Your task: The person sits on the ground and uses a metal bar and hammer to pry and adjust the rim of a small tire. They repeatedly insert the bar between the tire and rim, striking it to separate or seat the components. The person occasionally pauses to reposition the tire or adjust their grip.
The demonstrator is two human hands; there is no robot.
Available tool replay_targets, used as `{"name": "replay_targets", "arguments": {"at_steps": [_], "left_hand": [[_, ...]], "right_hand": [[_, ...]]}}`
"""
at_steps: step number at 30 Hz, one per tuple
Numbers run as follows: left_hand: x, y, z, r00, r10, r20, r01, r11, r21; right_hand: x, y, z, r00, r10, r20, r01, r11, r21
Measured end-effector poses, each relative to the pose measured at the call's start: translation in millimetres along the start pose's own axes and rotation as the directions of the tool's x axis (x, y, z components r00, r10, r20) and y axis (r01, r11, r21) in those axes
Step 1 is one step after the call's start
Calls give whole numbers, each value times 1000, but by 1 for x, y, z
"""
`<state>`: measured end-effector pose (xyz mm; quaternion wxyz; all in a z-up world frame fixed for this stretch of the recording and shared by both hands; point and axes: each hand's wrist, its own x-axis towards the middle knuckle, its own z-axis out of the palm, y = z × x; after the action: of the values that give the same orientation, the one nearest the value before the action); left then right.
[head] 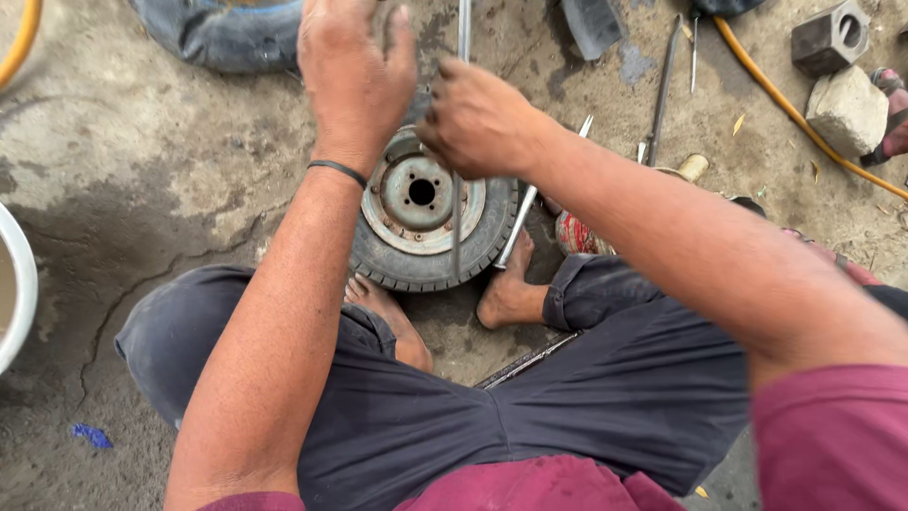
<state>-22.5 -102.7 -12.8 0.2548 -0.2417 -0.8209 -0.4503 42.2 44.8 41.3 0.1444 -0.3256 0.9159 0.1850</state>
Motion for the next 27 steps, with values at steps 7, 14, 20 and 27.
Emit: {"name": "replay_targets", "arguments": {"at_steps": [7, 14, 20, 27], "left_hand": [[-17, 49, 4, 997, -11, 79, 7, 999, 45], [-54, 59, 21, 974, 154, 165, -168, 983, 71], [-16, 37, 26, 858, 382, 344, -375, 923, -88], [-5, 34, 21, 931, 291, 221, -301, 954, 13]], "right_hand": [[29, 6, 47, 853, 284, -438, -177, 947, 268], [-23, 62, 94, 796, 105, -596, 43, 972, 229], [-20, 14, 65, 652, 540, -531, -326, 833, 447], [-32, 9, 89, 750, 537, -385, -278, 785, 554]]}}
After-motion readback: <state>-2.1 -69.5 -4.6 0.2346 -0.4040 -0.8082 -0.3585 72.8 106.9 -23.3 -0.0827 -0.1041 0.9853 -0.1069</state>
